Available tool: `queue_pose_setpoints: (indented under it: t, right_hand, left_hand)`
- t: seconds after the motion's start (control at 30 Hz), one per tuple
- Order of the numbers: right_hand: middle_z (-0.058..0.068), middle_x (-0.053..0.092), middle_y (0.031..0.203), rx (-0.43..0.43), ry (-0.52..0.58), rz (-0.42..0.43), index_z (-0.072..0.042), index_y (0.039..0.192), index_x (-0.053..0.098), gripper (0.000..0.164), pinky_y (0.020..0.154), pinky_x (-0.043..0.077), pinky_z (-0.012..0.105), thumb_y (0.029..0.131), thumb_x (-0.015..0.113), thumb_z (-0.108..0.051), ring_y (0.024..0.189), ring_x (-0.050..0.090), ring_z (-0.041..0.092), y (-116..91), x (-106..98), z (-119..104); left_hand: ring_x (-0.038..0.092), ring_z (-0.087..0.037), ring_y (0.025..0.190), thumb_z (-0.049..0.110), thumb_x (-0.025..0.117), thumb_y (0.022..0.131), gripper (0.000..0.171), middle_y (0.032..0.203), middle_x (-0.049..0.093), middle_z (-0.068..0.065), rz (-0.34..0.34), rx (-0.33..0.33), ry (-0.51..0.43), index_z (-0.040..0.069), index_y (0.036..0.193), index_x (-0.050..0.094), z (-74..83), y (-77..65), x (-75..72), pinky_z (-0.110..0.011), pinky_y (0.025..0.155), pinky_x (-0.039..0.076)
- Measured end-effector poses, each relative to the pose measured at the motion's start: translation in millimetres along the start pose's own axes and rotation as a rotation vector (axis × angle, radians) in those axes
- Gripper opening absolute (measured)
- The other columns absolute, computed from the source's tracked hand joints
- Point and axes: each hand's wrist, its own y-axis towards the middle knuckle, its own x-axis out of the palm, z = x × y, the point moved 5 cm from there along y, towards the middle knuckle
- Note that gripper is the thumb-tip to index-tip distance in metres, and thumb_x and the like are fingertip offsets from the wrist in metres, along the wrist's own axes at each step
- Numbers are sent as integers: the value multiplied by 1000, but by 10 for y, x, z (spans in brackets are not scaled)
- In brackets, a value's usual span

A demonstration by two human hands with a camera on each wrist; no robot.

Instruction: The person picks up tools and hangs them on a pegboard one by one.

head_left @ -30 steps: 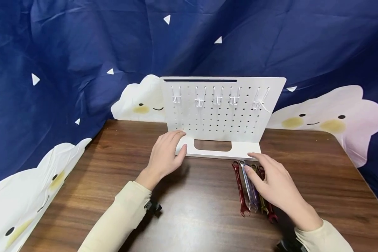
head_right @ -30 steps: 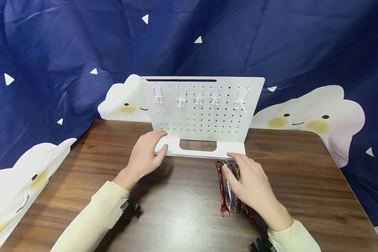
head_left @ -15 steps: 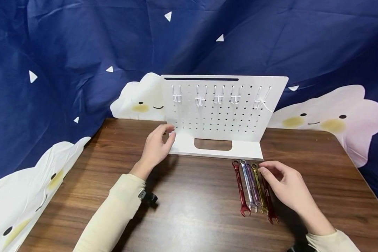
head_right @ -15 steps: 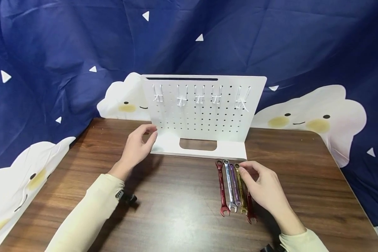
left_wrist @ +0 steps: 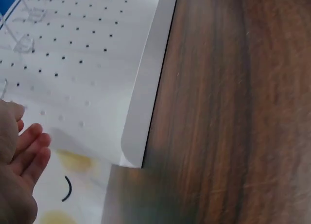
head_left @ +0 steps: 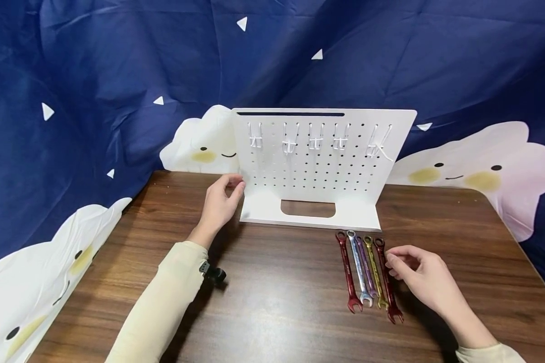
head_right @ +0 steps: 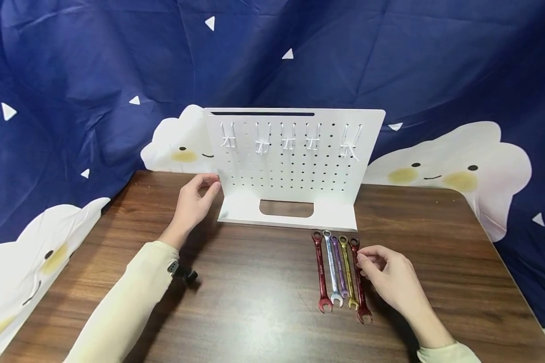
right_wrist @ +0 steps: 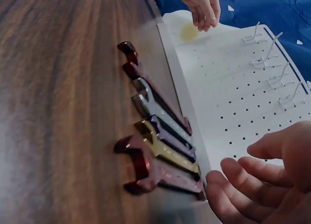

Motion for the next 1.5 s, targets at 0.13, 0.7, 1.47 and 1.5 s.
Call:
queue_pose_setpoints:
  t: [0.13, 0.7, 1.47, 1.5]
  right_hand:
    - [11, 77, 84, 31, 63, -23, 8, 115, 73, 20, 58, 58, 27, 105, 68, -9, 64, 70, 5, -23, 11, 80]
    - [5, 65, 76, 305, 253, -175, 18, 120, 66, 29, 51, 60, 36, 106, 64, -8, 54, 64, 14, -65, 151, 345]
    - [1, 57, 52, 355, 89, -269, 4, 94, 71, 25, 41, 54, 37, 99, 73, -20, 40, 56, 12, 116, 240, 381]
    - [0, 56, 52, 361, 104, -280, 5, 94, 71, 24, 41, 54, 36, 99, 72, -18, 40, 55, 12, 117, 242, 396]
  left_hand:
    - [71, -36, 115, 16, 69, 106, 26, 120, 76, -20, -20, -57, -20, -2, 125, 72, -85, 72, -13, -49, 102, 55]
    - [70, -37, 120, 19, 65, 110, 29, 125, 73, -22, -108, -114, 54, -3, 129, 67, -248, 315, 51, -47, 108, 54]
    - [60, -27, 89, 12, 61, 111, 22, 98, 74, -24, -13, -156, -36, -6, 110, 72, -301, 460, 255, -36, 84, 47]
    - [58, -26, 87, 12, 61, 110, 22, 95, 73, -24, -11, -156, -29, -6, 109, 72, -302, 463, 257, -34, 82, 46]
